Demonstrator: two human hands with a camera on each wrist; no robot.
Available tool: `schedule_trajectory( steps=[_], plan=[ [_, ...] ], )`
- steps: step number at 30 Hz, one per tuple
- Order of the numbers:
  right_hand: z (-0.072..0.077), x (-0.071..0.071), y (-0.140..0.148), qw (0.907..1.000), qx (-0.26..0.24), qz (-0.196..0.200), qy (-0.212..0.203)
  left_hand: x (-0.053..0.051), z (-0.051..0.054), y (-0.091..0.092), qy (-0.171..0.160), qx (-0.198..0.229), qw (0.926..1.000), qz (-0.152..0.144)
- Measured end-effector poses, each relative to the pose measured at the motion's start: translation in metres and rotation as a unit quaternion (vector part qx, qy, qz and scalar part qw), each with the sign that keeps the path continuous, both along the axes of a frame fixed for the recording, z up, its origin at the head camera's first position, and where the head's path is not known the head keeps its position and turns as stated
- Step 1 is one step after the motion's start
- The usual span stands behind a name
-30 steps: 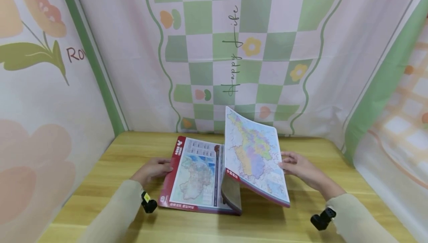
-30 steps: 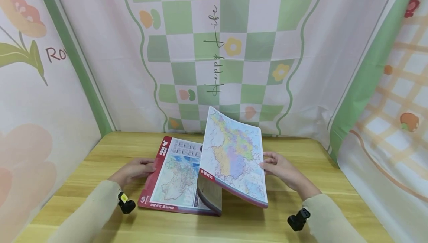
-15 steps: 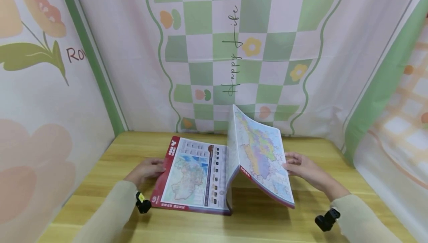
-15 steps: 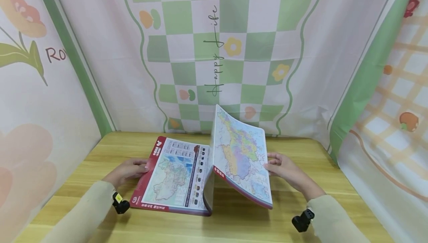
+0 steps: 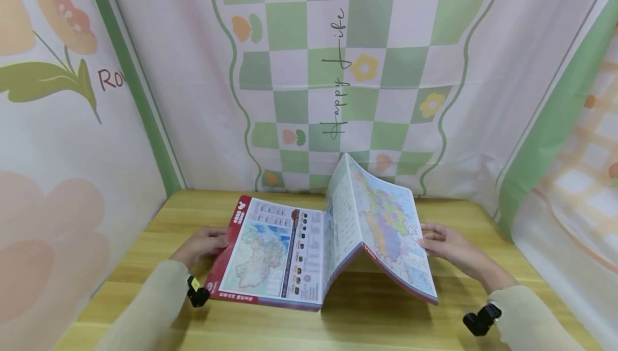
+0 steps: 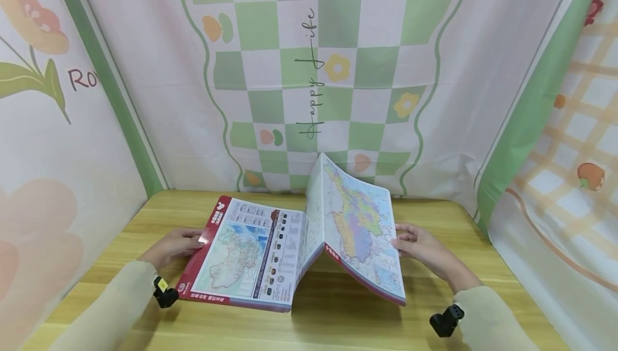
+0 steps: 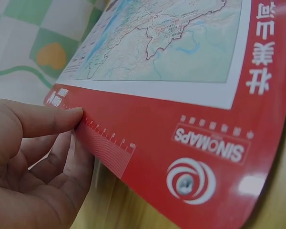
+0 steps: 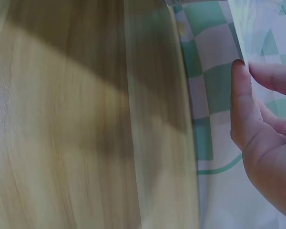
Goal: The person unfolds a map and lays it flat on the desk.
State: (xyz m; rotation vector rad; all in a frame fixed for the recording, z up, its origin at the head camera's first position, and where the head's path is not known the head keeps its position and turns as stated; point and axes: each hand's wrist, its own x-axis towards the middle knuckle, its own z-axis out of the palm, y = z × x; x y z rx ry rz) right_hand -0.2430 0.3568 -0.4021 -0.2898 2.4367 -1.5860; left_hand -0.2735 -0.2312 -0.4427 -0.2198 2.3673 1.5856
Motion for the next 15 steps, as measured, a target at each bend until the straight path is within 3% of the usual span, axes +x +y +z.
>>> schedule_trajectory(
  steps=[11,15],
  plan=[
    [-0.003,0.000,0.016,0.9999,0.016,0.003,-0.001,0.001,0.000,-0.016,-0.013,-0.019,0.9994,0.024],
    [-0.005,0.000,0.022,0.9999,0.015,0.003,-0.003,0.002,-0.001,-0.024,-0.006,-0.019,0.9996,0.020]
  ],
)
